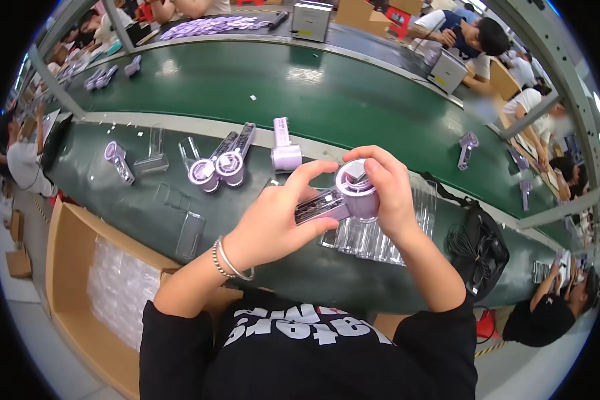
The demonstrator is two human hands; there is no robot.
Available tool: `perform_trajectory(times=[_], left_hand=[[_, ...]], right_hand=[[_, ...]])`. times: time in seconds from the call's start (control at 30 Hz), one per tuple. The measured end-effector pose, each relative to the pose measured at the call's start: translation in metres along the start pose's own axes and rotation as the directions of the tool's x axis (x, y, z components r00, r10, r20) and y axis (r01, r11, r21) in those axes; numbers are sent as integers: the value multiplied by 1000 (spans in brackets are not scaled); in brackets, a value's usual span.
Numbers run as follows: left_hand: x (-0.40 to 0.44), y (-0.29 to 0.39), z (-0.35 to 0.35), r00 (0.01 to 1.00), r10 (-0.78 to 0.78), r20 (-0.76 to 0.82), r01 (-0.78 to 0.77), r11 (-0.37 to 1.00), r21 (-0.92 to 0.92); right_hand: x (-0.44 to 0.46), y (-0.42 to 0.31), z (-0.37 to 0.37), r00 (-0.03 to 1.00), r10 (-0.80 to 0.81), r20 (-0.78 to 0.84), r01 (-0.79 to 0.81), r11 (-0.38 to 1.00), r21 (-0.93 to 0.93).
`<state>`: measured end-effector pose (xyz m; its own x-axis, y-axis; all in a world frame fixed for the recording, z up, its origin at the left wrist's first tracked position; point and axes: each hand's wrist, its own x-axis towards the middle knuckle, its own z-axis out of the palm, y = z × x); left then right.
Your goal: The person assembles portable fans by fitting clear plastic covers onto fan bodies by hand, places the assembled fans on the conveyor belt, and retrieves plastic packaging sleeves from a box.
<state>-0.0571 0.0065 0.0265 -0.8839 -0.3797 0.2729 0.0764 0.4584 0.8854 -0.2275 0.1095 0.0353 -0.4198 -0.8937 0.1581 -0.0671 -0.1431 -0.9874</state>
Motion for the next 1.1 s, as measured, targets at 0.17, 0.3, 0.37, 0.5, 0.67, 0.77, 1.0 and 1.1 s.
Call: perform_trajectory(times=[0.17, 0.3, 0.37, 0.5, 0.67, 0.77, 1.0, 1.1], left_hand=[[-4, -14, 4, 965, -253, 68, 262, 931, -256], [-9, -25, 7, 982, -191, 4, 184, 937, -296], [-13, -24, 6, 983, -181, -23, 165, 938, -306], [-20, -19, 9, 985, -81, -150, 56, 985, -166], [-12, -13, 3, 968, -209, -141, 187, 970, -157], [-11, -15, 4, 967, -224, -119, 197, 959, -203], [-7, -21, 14, 978, -204, -34, 203, 978, -43], [-4, -25, 15, 965, -262, -29, 257, 960, -111]], right_hand=[[-2, 11, 5, 995, 46, -88, -59, 987, -150], [-5, 9, 10, 990, 74, -119, -95, 977, -188], [2, 13, 9, 996, 67, -52, -77, 973, -216], [12, 15, 6, 997, 17, 75, -6, 989, -148], [17, 15, 15, 1000, 21, -16, -24, 974, -224], [16, 25, 14, 998, 45, -47, -54, 975, -217], [22, 40, 5, 993, 117, -22, -119, 977, -176], [20, 42, 3, 992, 117, -52, -124, 978, -165]])
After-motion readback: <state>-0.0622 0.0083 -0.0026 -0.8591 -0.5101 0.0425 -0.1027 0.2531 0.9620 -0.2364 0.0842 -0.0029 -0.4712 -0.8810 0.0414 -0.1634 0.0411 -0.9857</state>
